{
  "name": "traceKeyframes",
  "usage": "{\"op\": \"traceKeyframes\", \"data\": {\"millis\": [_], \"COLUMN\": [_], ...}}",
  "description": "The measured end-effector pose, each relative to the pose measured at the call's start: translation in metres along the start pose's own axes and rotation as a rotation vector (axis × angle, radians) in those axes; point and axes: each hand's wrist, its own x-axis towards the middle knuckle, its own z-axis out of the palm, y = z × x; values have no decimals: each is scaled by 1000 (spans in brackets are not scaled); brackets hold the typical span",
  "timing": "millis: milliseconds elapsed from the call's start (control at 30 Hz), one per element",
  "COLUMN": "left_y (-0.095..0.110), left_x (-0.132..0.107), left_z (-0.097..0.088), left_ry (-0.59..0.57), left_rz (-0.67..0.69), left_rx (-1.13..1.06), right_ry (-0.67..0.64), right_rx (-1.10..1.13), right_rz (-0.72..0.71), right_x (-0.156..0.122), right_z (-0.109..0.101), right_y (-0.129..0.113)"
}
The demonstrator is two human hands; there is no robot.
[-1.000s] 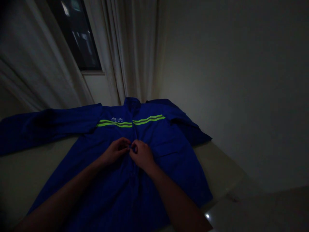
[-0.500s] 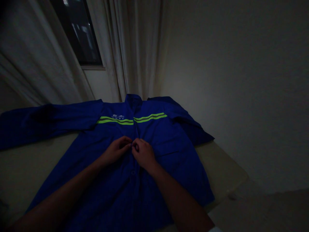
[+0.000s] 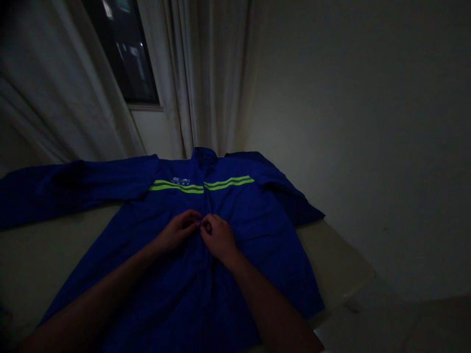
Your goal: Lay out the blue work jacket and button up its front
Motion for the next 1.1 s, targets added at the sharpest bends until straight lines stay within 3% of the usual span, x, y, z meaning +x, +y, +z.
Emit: {"op": "traceKeyframes", "data": {"millis": [200,433,633,733,867,1100], "left_y": [-1,5,13,13,14,10], "left_x": [5,11,10,9,8,9], "left_z": [2,2,5,7,8,11], "left_ry": [76,171,212,234,243,244], "left_rz": [-44,-190,-144,-140,-180,-173], "left_rx": [-109,-326,-325,-338,-357,-318], "right_ry": [11,-39,1,12,-84,-251], "right_rx": [-45,-286,-79,-115,-318,-586], "right_rz": [-17,-135,-96,-126,-240,-300], "right_x": [-1,-5,-2,-1,-1,2], "right_z": [-2,-11,-12,-12,-16,-26], "right_y": [-3,-11,-8,-7,-6,-8]}}
